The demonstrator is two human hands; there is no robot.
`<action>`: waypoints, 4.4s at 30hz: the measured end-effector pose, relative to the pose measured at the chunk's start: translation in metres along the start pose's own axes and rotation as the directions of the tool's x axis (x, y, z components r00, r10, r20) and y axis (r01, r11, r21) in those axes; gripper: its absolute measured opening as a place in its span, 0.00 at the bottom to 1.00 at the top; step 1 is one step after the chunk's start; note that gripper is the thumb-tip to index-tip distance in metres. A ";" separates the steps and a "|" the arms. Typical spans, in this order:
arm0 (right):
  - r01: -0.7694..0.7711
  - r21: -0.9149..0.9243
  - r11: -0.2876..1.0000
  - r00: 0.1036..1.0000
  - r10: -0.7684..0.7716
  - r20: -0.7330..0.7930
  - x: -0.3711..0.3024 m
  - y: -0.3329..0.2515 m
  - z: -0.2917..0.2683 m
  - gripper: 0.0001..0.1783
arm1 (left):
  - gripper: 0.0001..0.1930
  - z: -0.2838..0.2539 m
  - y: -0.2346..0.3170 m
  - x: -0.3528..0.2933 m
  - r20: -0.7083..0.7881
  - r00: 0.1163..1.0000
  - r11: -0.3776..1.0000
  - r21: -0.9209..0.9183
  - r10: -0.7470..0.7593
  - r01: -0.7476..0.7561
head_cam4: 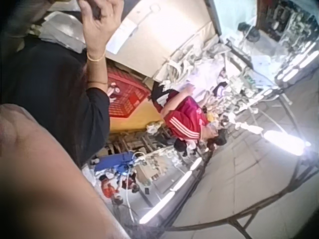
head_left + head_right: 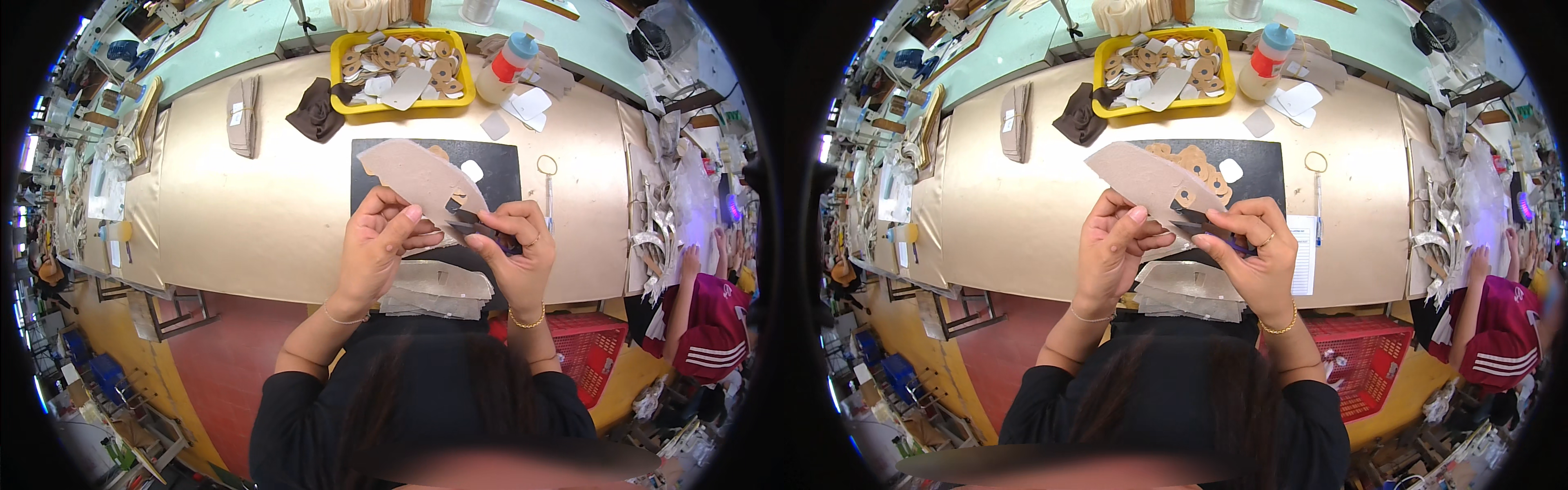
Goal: The person uses small scissors to trim the edges of light-colored fabric pieces on a black cutting mat. They handle each piece individually, snipping along the edges and placing trimmed pieces back on the mat.
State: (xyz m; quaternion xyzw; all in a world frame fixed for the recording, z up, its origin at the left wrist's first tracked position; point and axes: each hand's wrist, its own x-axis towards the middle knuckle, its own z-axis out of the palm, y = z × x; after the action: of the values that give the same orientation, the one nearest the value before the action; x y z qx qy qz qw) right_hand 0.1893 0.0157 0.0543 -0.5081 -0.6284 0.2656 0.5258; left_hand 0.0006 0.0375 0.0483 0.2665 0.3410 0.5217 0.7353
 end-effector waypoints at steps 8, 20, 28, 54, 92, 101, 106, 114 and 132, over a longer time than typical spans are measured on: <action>0.042 0.001 0.999 0.999 -0.042 -0.006 -0.002 -0.001 0.002 0.15 | 0.08 0.004 0.001 -0.005 -0.001 0.999 0.994 -0.097 -0.049 0.048; 0.034 0.025 0.999 0.999 -0.033 -0.020 -0.002 -0.002 0.002 0.12 | 0.12 0.001 -0.003 -0.007 0.041 0.999 0.998 -0.061 -0.010 0.012; 0.012 0.025 1.000 0.987 -0.008 -0.159 -0.003 0.001 -0.003 0.15 | 0.24 0.008 0.002 -0.007 0.065 0.997 0.991 -0.128 -0.038 0.047; 0.102 -0.028 0.994 0.990 -0.104 -0.099 0.006 -0.006 -0.009 0.12 | 0.30 -0.001 0.000 -0.005 0.321 0.946 0.971 -0.206 -0.046 0.118; -0.131 0.833 0.538 0.991 0.096 0.093 0.019 0.028 -0.046 0.13 | 0.11 -0.018 0.006 -0.008 0.142 0.990 0.999 0.036 -0.010 0.005; -0.371 0.302 0.878 0.929 0.352 0.118 0.003 0.008 0.006 0.26 | 0.07 -0.006 -0.008 -0.007 0.103 0.994 0.982 0.188 -0.027 0.007; -0.321 0.434 0.842 0.895 0.420 -0.152 0.012 0.026 -0.005 0.11 | 0.07 -0.007 0.000 -0.013 0.033 0.999 0.965 0.259 0.034 -0.041; -0.282 0.533 0.798 0.898 0.414 -0.146 -0.002 0.046 -0.029 0.17 | 0.07 -0.020 -0.039 -0.027 0.738 0.675 -0.123 0.671 0.012 -0.732; -0.295 0.475 0.829 0.942 0.336 0.000 -0.010 0.042 -0.026 0.23 | 0.11 -0.075 -0.066 0.018 0.552 0.828 -0.155 0.830 0.098 -0.536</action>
State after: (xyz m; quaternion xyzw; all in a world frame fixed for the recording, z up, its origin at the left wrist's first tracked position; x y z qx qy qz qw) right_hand 0.2279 0.0157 0.0214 -0.4735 -0.4305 0.4709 0.6073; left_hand -0.0152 0.0367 -0.0524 0.8608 0.4107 0.2287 0.1948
